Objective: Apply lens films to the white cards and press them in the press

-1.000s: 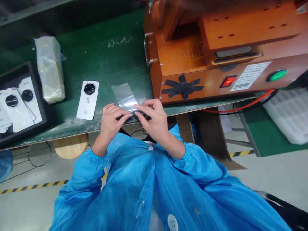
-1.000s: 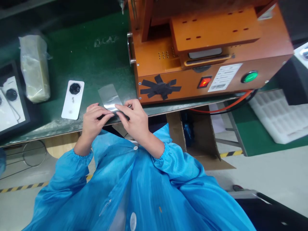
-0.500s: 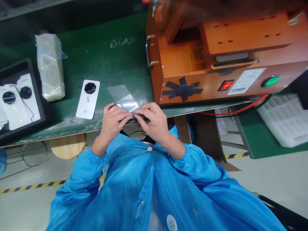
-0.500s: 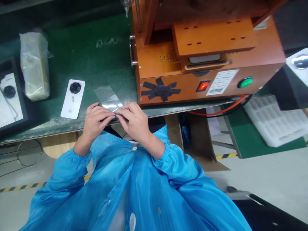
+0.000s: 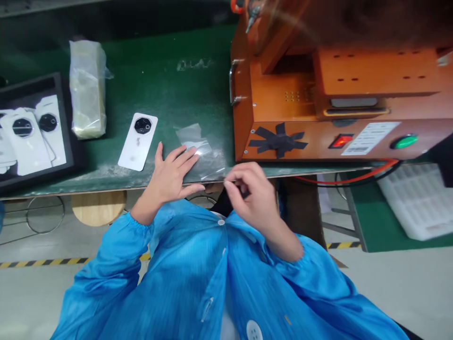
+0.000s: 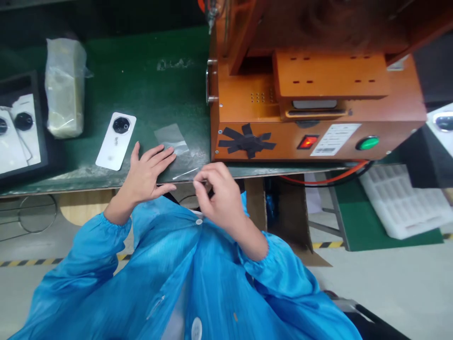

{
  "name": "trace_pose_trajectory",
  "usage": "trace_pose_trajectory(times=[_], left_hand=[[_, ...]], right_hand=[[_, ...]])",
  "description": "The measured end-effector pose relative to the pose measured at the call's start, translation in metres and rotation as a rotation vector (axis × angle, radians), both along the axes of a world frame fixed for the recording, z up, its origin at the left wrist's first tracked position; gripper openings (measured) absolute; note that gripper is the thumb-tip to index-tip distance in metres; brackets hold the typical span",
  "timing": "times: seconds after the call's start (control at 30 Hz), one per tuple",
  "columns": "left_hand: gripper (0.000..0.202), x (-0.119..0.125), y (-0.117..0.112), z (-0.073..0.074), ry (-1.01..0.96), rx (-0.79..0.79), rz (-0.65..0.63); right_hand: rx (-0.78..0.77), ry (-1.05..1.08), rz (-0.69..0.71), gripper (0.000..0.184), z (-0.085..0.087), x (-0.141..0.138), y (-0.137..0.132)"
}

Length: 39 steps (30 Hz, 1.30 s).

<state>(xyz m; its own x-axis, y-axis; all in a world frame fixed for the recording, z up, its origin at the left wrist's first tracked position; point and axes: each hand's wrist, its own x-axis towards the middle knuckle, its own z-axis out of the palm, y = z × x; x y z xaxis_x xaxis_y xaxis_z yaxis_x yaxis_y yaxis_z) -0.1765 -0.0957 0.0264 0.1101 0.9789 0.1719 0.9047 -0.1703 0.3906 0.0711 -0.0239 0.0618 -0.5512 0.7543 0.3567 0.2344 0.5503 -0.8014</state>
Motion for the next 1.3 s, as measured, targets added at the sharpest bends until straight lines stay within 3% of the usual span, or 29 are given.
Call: trace_pose_trajectory(times=[0.1, 0.2, 0.37, 0.47, 0.53, 0.63, 0.8, 0.87, 0.97, 1.07, 1.3], left_hand=[[0.077, -0.003, 0.002, -0.002, 0.003, -0.017, -0.016], [0.059, -0.001, 0.002, -0.001, -0.051, 0.046, 0.031], [0.039, 0.011, -0.006, 0.028, -0.366, 0.219, 0.297], [0.024, 0.016, -0.013, 0.044, -0.601, 0.147, 0.363], [0.023, 0.014, -0.016, 0.047, -0.728, 0.079, 0.405], [0.029, 0.007, -0.022, 0.042, -0.986, 0.041, 0.513], [0.04, 0.002, -0.029, 0.026, -1.47, 0.225, 0.793], [0.042, 0.003, -0.029, 0.022, -1.551, 0.286, 0.843], [0.04, 0.006, -0.028, 0.02, -1.597, 0.352, 0.897], [0.042, 0.007, -0.027, 0.02, -1.622, 0.392, 0.926], [0.041, 0.008, -0.026, 0.017, -1.609, 0.414, 0.964]], right_hand=[[-0.163, -0.041, 0.012, 0.01, 0.031, 0.013, 0.016], [-0.24, -0.203, 0.147, 0.01, 0.051, 0.002, 0.045], [-0.223, -0.425, 0.361, 0.009, 0.061, -0.047, 0.08], [-0.145, -0.483, 0.464, 0.008, 0.065, -0.076, 0.083], [-0.121, -0.506, 0.539, 0.008, 0.067, -0.09, 0.081], [-0.103, -0.398, 0.562, 0.004, 0.065, -0.103, 0.078], [-0.27, -0.043, 0.226, 0.037, 0.038, -0.114, 0.058], [-0.4, -0.034, 0.224, 0.054, 0.025, -0.119, 0.044], [-0.532, -0.027, 0.226, 0.065, 0.014, -0.128, 0.027], [-0.55, -0.032, 0.212, 0.062, 0.015, -0.137, 0.021], [-0.484, -0.044, 0.24, 0.035, 0.015, -0.15, 0.022]])
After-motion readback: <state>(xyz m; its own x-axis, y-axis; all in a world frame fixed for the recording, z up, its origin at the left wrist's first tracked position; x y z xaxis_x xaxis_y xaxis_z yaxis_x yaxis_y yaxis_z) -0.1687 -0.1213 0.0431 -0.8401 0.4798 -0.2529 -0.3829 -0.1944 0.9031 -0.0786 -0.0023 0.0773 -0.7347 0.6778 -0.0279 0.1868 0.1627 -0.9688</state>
